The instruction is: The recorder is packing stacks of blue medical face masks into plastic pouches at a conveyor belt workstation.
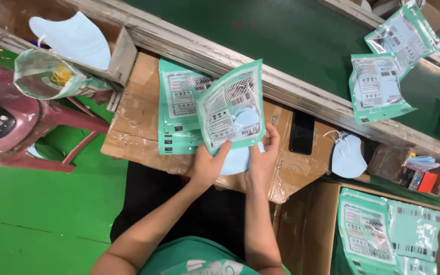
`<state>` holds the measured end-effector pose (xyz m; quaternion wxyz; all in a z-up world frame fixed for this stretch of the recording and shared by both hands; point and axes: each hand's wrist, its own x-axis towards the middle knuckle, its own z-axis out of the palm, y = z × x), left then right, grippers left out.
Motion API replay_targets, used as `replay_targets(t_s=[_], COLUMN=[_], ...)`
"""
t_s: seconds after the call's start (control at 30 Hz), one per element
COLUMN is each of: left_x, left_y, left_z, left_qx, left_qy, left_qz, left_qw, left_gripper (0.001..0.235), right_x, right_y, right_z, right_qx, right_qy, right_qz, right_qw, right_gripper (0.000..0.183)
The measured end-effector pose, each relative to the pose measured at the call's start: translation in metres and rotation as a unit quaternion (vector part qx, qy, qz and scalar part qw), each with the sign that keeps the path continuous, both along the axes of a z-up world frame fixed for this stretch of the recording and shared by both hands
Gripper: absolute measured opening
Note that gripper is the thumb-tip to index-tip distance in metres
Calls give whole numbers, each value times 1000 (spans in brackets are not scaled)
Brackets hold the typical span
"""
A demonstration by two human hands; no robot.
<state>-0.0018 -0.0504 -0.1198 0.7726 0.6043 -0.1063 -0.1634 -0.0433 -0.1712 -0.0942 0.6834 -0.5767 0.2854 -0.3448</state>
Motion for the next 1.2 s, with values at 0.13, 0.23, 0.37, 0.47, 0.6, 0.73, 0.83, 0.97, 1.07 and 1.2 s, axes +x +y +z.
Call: replay_targets(t_s=[0.13, 0.23, 0.37, 0.47, 0.6, 0.73, 0.83, 0.97, 1.07, 1.2], left_x=[8, 12, -5, -5, -16, -6, -3, -26, -40, -28], left_y=[10, 19, 14, 8, 2, 11, 15, 0, -3, 23], left_z=[19, 13, -7, -7, -14, -1, 1, -15, -30, 3], left_qx=[-39, -12, -43, -76, -88, -84, -110, -101, -75, 111], left_qy=[3, 40, 75, 76, 77, 54, 79, 106, 99, 7], left_qz=[44, 45, -46, -71, -72, -53, -29, -48, -99, -314], left_qw=[998, 998, 995, 992, 991, 994, 990, 988, 987, 943], left_gripper=[30, 29, 29, 30, 31, 32, 31, 31, 32, 27], right_x=[-21, -42, -48, -32, -31, -37, -47, -31, -17, -45], right_y=[14, 4, -1, 11, 16, 8, -4, 13, 22, -22], right_z=[-1, -51, -73, -57, -51, -35, -61, -34, -6, -43], right_qx=[308, 320, 273, 309, 335, 320, 216, 250, 259, 23], right_qy=[-46, 15, -57, -77, -109, -83, -3, -94, -77, 83], right_qz=[54, 206, 150, 81, 34, 90, 193, 96, 31, 163], right_qw=[949, 925, 949, 945, 935, 940, 957, 959, 962, 983], right_gripper=[35, 27, 21, 23, 24, 22, 24, 20, 23, 20])
